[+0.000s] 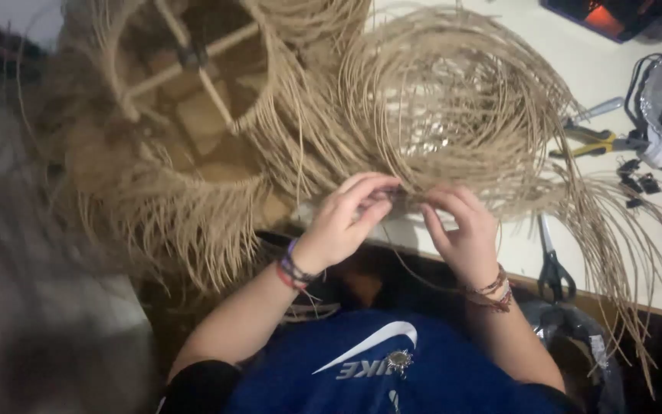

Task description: Weaving and tying natural fibers onto a circular frame to create a decorative lampshade.

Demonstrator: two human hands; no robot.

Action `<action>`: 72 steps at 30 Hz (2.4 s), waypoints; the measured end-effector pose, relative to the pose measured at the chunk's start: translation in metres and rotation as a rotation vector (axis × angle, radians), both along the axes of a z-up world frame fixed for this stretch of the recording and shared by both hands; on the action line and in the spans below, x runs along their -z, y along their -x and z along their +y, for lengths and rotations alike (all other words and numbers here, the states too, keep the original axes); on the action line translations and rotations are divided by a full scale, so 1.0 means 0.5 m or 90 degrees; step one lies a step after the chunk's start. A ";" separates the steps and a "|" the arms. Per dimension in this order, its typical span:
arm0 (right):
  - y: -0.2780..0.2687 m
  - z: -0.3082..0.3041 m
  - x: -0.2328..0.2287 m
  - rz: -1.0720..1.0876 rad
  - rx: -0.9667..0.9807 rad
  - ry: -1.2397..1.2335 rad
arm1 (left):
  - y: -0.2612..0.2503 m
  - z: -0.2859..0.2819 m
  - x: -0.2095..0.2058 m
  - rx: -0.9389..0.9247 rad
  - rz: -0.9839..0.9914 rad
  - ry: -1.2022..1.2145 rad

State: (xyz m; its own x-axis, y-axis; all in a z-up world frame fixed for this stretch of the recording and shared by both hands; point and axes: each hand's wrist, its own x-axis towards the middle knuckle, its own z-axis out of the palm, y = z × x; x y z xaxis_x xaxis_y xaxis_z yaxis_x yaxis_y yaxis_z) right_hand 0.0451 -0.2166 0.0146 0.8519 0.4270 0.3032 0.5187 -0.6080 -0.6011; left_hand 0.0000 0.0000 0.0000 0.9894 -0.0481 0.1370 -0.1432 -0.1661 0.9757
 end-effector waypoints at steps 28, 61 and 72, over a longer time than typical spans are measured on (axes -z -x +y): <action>0.020 0.043 0.049 0.507 0.026 -0.905 | -0.020 0.137 0.040 -0.068 0.175 0.647; 0.144 0.092 0.107 0.695 -0.183 -0.495 | 0.172 0.027 0.012 0.008 0.028 0.068; 0.139 0.128 0.050 0.706 -0.502 -0.079 | 0.131 0.058 0.010 -0.104 0.058 0.656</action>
